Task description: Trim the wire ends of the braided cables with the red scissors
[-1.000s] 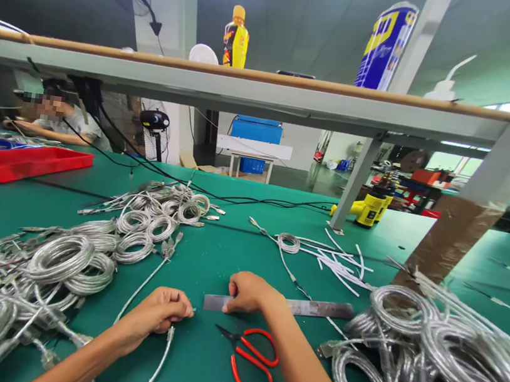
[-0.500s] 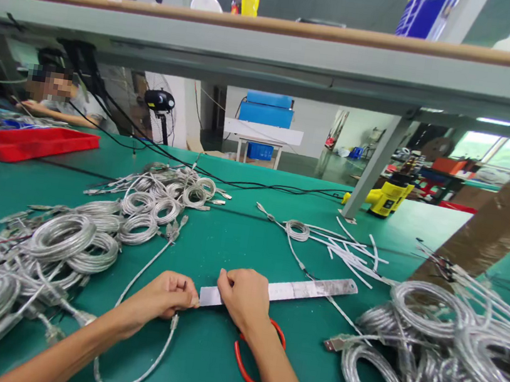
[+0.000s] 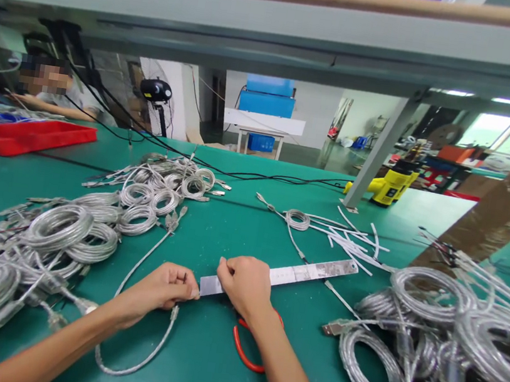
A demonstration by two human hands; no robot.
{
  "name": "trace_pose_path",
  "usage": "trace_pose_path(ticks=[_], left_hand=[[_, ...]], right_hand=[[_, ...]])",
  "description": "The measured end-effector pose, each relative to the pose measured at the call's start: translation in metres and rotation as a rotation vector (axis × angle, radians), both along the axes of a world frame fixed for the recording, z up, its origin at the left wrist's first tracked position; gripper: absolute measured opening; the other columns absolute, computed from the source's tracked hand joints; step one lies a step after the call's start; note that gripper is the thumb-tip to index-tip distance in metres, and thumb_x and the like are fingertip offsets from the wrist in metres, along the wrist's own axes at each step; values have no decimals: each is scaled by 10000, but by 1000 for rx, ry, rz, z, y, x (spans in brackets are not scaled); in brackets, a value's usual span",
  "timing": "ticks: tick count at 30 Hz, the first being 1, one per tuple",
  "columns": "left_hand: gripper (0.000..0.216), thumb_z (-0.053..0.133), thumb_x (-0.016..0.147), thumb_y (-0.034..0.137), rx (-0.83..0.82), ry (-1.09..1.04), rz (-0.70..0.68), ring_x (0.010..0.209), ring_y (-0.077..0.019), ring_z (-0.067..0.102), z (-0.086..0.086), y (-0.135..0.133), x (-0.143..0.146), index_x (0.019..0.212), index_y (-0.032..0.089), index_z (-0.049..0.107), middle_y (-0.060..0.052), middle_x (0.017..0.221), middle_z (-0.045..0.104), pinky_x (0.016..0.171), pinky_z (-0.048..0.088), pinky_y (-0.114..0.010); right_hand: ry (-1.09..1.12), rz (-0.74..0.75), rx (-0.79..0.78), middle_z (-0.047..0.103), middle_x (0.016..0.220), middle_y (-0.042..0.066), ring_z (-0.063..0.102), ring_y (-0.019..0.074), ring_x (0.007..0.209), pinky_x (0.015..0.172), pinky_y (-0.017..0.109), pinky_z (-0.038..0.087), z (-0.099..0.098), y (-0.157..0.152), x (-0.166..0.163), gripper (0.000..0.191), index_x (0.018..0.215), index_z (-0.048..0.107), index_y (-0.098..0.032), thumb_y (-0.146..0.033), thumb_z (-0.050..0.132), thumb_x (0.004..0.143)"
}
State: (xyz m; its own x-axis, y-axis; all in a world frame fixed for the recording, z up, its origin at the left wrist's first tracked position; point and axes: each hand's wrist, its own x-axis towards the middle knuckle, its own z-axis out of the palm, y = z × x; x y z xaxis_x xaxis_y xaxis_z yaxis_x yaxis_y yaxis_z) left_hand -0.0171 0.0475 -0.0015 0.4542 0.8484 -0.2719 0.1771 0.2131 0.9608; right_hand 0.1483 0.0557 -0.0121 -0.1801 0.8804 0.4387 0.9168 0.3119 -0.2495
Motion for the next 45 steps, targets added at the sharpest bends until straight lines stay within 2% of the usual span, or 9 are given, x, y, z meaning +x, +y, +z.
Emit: trace_pose_path(ticks=[9, 24, 32, 34, 38, 40, 43, 45], left_hand=[[179, 589, 569, 288, -2, 18, 1, 334, -23, 154, 1, -2, 4, 517, 126, 532, 98, 344, 307, 369, 58, -214], [83, 540, 577, 181, -39, 34, -8, 319, -18, 158, 1, -4, 4, 517, 124, 532, 90, 355, 345, 353, 52, -212], [71, 531, 588, 163, -22, -9, 38, 339, -21, 179, -2, -6, 6, 538, 114, 539, 86, 374, 345, 352, 70, -194], [85, 542, 598, 182, -14, -43, 61, 350, -21, 180, -3, -7, 5, 549, 112, 537, 83, 397, 351, 355, 72, -192], [111, 557, 612, 208, 1, -103, 110, 363, -17, 149, -6, -5, 1, 567, 110, 534, 84, 423, 347, 363, 58, -192], [117, 557, 618, 217, 0, -123, 128, 360, -14, 135, -6, -5, 0, 580, 107, 540, 86, 425, 340, 365, 52, -194], [134, 569, 620, 234, -4, -136, 140, 353, -11, 127, -5, -4, -1, 591, 105, 544, 88, 427, 335, 366, 47, -199], [148, 578, 623, 245, 4, -139, 141, 352, -9, 125, -4, -3, -1, 602, 102, 548, 89, 427, 331, 367, 46, -200]], right_hand=[[-1, 18, -30, 485, 399, 2, 361, 93, 402, 455, 263, 109, -2, 0, 1, 462, 406, 497, -163, -343, 348, 804], [-47, 30, -22, 467, 389, -6, 336, 86, 389, 451, 261, 106, -1, -2, 0, 471, 395, 470, -162, -346, 337, 808], [-82, -83, -2, 525, 425, 7, 421, 103, 431, 481, 254, 174, -4, 5, 2, 464, 434, 518, -169, -329, 326, 825], [-84, -111, 19, 575, 509, 24, 479, 131, 531, 542, 253, 222, -3, 7, 3, 386, 502, 554, -172, -306, 366, 811], [-65, -137, 70, 620, 821, 38, 503, 175, 796, 682, 278, 262, 9, 2, 0, 164, 793, 585, -204, -251, 428, 778], [-103, -159, -17, 628, 789, 42, 524, 184, 770, 669, 292, 280, 20, -5, -2, 156, 763, 592, -200, -239, 440, 764], [-254, -205, -281, 639, 678, 71, 569, 215, 690, 632, 316, 306, 40, -22, -5, 140, 633, 602, -168, -202, 490, 711], [-374, -236, -425, 643, 674, 102, 588, 246, 691, 629, 331, 324, 51, -36, -5, 94, 644, 614, -146, -141, 523, 663]])
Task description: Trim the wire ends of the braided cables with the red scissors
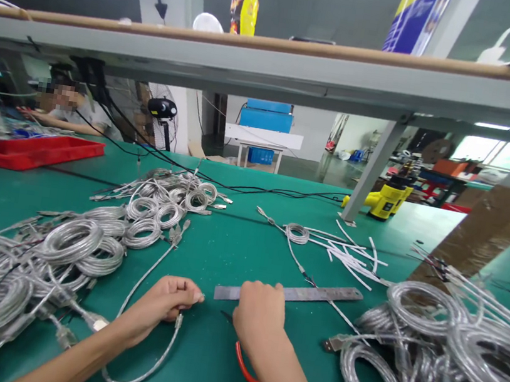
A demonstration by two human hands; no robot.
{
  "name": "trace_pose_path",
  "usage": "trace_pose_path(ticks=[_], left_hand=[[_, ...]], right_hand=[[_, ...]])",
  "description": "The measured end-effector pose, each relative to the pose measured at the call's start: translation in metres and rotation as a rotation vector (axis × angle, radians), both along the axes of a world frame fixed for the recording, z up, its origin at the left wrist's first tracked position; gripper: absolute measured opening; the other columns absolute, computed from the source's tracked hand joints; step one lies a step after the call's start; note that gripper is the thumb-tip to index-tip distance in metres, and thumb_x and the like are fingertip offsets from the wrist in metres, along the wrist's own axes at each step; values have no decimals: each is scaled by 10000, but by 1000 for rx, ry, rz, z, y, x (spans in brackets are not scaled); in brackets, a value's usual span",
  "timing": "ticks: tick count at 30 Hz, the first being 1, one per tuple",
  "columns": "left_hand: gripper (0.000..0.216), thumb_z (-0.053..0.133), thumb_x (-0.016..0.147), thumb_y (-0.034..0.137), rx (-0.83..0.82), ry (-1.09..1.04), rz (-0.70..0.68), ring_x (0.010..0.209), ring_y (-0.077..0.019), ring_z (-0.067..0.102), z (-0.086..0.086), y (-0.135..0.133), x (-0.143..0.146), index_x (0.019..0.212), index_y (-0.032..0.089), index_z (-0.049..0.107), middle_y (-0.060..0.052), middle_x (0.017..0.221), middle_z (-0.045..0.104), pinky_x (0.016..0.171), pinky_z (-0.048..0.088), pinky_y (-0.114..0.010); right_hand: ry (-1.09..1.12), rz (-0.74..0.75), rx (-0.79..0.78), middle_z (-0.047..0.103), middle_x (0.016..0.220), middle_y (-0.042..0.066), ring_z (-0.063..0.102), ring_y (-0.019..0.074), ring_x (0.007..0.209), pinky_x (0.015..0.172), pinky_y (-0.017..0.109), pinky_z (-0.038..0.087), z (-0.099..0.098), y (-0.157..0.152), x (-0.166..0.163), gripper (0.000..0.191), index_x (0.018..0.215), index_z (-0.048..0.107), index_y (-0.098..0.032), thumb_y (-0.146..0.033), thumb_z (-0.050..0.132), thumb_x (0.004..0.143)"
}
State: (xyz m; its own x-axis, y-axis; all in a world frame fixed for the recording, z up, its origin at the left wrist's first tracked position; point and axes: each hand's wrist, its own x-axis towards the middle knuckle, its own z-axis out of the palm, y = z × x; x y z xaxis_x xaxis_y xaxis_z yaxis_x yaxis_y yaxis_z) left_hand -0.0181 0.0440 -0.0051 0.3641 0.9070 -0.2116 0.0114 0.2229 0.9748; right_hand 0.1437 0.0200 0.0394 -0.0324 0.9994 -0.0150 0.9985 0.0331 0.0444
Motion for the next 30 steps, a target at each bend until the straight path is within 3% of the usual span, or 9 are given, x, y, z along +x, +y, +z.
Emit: trace_pose_path(ticks=[5, 11, 18, 23, 26, 30], left_hand=[[166, 594, 629, 257, 15, -2, -6, 363, -10, 131, 2, -1, 1, 621, 95, 555, 86, 433, 334, 368, 53, -199], [189, 608, 622, 279, 19, -14, 4, 365, -9, 127, 3, -1, 0, 617, 97, 559, 90, 435, 317, 369, 51, -199], [199, 617, 610, 291, 32, -24, 25, 364, -11, 140, 3, -2, -2, 612, 98, 572, 85, 432, 319, 366, 54, -197], [193, 615, 612, 288, 45, -40, 49, 364, -11, 138, 4, -2, -1, 619, 100, 572, 83, 433, 322, 364, 54, -195], [187, 608, 623, 287, 75, -54, 66, 375, -16, 148, 6, -2, 1, 625, 103, 575, 80, 448, 314, 363, 56, -190], [179, 604, 634, 286, 96, -66, 80, 387, -21, 164, 8, -2, 0, 622, 111, 570, 77, 457, 313, 364, 77, -184]], right_hand=[[-102, -5, -185, 644, 765, 119, 585, 275, 760, 637, 349, 360, 4, -28, 1, 241, 764, 625, -147, -11, 514, 599], [-100, -80, -19, 618, 844, 124, 556, 256, 810, 643, 334, 372, -20, -32, -1, 310, 895, 581, -153, 3, 470, 651], [-75, -132, 1, 621, 765, 120, 563, 261, 763, 623, 328, 333, -24, -25, 9, 251, 784, 584, -127, 12, 461, 615], [249, -4, 207, 590, 707, 42, 532, 178, 658, 543, 246, 287, -37, -18, 11, 114, 684, 516, -179, -100, 434, 674], [465, 47, 227, 540, 603, -14, 457, 121, 511, 462, 210, 236, -45, -18, 6, 100, 663, 436, -201, -163, 377, 735], [570, 43, 227, 491, 523, -41, 397, 110, 457, 456, 203, 229, -43, -23, -7, 184, 610, 380, -202, -336, 446, 718]])
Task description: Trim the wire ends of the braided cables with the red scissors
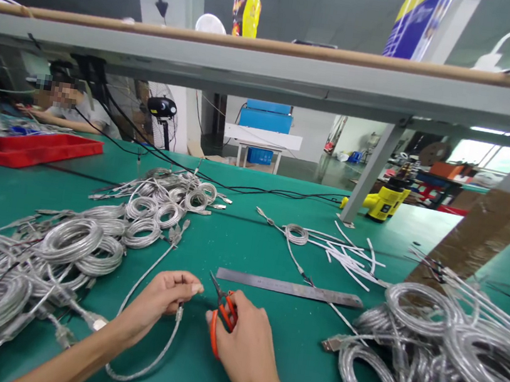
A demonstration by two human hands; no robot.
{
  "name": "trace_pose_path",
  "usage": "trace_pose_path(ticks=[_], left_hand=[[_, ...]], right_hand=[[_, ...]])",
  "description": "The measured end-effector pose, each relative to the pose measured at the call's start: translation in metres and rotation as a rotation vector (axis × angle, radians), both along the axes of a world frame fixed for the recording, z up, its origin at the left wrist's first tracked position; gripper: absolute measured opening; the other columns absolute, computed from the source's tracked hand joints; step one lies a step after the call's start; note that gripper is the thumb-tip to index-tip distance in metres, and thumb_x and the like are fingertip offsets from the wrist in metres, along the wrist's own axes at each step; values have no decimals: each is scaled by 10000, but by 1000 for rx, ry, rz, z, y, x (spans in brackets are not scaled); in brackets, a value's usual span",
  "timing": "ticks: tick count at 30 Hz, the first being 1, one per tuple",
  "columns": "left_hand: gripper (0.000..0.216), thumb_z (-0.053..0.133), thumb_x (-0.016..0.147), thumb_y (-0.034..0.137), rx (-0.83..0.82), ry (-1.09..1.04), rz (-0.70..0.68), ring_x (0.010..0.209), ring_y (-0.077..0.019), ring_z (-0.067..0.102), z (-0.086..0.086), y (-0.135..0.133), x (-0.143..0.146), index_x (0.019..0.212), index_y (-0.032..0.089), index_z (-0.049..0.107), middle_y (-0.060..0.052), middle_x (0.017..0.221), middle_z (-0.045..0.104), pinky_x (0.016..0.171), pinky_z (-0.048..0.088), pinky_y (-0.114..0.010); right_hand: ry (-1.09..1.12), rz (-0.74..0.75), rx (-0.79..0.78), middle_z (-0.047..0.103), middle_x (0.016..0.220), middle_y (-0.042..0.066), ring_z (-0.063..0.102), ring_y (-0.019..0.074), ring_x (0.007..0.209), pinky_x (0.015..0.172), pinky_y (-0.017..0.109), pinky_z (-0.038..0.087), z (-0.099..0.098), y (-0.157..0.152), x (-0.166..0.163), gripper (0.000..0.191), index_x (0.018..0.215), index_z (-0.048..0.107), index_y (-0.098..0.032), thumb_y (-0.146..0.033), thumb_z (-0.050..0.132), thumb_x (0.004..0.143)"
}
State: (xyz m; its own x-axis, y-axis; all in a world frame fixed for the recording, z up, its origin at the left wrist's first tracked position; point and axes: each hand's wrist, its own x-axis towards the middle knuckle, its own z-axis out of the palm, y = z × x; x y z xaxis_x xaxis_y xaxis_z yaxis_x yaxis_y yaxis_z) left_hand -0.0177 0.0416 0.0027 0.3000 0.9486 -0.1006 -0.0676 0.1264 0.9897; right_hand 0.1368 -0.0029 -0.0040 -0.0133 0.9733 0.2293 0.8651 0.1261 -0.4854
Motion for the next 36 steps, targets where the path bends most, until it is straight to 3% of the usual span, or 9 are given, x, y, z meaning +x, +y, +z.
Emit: trace_pose_path(ticks=[4, 11, 23, 36], left_hand=[[186, 598, 641, 298, 21, -4, 1, 395, -27, 176, 1, -1, 0, 636, 114, 576, 76, 456, 318, 371, 99, -182], [218, 616, 619, 329, 29, -29, 5, 401, -36, 178, 2, -4, 2, 647, 117, 577, 80, 449, 305, 373, 103, -184], [215, 601, 643, 326, 58, -31, 12, 398, -30, 170, 0, -5, 3, 643, 114, 564, 82, 456, 295, 369, 110, -180], [252, 619, 608, 370, 52, -22, 45, 411, -41, 180, 4, -8, 3, 622, 123, 567, 77, 462, 299, 382, 108, -190]], right_hand=[[21, -10, -24, 462, 468, -59, 373, 100, 436, 455, 196, 230, 7, -5, -6, 302, 559, 367, -199, -452, 482, 677], [5, 27, -93, 471, 473, -38, 414, 118, 500, 452, 196, 222, 12, -9, -4, 344, 522, 384, -192, -469, 429, 721], [103, 90, -81, 316, 435, -58, 250, 90, 443, 414, 199, 164, 0, -4, -4, 433, 476, 331, -186, -530, 376, 735], [7, 57, -11, 328, 411, -51, 254, 87, 421, 396, 200, 146, -1, -4, -7, 442, 458, 390, -180, -511, 369, 750]])
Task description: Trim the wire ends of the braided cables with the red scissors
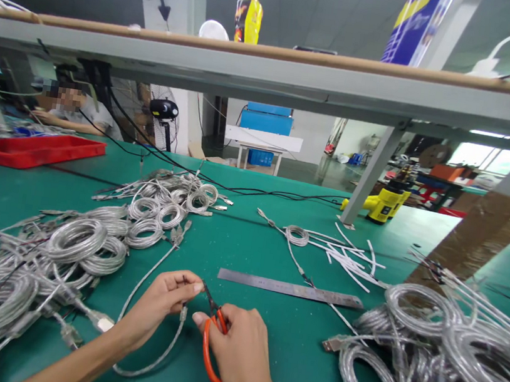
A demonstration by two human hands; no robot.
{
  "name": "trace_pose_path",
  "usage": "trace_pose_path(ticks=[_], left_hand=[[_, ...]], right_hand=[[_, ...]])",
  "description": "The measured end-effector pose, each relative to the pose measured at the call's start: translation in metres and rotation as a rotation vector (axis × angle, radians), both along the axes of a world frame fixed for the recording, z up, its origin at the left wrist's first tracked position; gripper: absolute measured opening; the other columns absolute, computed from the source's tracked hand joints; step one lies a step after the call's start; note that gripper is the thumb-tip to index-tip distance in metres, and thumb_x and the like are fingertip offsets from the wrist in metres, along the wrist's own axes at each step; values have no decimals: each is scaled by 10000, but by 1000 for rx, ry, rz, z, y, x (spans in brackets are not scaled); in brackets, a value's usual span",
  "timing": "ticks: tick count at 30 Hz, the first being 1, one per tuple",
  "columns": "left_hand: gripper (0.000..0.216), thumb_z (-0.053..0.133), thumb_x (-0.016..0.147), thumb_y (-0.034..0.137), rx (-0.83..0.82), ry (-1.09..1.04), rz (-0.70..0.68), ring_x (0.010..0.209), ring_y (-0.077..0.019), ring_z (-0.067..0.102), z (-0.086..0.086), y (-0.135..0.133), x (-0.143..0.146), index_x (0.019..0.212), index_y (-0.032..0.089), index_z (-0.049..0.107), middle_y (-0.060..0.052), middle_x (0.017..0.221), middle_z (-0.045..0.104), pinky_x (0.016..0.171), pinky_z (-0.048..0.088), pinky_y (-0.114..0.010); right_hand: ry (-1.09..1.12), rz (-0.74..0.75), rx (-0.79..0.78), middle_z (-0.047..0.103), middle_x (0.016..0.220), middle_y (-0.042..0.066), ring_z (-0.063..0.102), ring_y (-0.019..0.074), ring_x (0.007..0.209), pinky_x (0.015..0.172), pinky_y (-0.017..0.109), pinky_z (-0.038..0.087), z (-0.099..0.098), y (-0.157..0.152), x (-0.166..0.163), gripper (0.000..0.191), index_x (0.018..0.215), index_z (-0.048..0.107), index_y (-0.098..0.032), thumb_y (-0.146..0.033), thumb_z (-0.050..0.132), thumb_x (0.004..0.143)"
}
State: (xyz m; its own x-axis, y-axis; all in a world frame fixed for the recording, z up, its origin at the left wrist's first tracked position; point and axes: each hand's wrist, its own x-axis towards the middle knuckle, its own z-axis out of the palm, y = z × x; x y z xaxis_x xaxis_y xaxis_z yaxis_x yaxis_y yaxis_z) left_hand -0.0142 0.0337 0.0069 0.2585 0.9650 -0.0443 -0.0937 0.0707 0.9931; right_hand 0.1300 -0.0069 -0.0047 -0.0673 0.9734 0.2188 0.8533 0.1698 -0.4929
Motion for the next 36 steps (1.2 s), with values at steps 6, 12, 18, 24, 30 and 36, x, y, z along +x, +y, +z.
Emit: trace_pose_path(ticks=[6, 12, 18, 24, 30, 36], left_hand=[[248, 619, 609, 365, 0, -15, 2, 409, -39, 172, -1, 0, 0, 628, 123, 569, 77, 465, 303, 382, 100, -195], [232, 618, 615, 347, -9, -24, -2, 398, -34, 163, -3, 1, 1, 637, 121, 572, 82, 452, 303, 379, 95, -194], [241, 619, 610, 352, -41, -23, -11, 401, -32, 150, -1, 1, 0, 623, 119, 559, 80, 467, 300, 379, 77, -198], [253, 618, 612, 359, -49, -22, -44, 397, -30, 153, -3, 2, -1, 625, 115, 554, 81, 465, 307, 375, 76, -200], [236, 601, 637, 340, -46, 1, -97, 367, -16, 162, -6, 1, -1, 642, 109, 553, 82, 458, 329, 361, 77, -197], [231, 594, 640, 330, -81, 43, -153, 346, -4, 179, -4, 1, -3, 643, 102, 554, 75, 461, 363, 356, 70, -194]], right_hand=[[-46, -15, 19, 335, 405, -53, 247, 87, 411, 403, 209, 128, -1, 2, 0, 450, 451, 377, -181, -512, 366, 755], [-107, -77, -17, 413, 406, -38, 313, 89, 389, 400, 214, 130, 6, 1, -5, 428, 456, 416, -186, -477, 377, 767], [-360, -122, -76, 566, 473, 17, 513, 165, 491, 489, 237, 250, 27, 2, 14, 316, 490, 518, -199, -413, 477, 719], [-648, -137, -263, 654, 711, 100, 578, 249, 734, 721, 341, 295, 53, -3, 35, 110, 691, 629, -150, -122, 572, 601], [-397, 34, -148, 628, 781, 44, 549, 193, 754, 645, 274, 324, 54, 39, 37, 127, 776, 588, -185, -241, 549, 670], [-337, 170, -233, 595, 833, 25, 525, 149, 738, 553, 197, 329, 36, 92, 57, 307, 819, 579, -188, -299, 655, 543]])
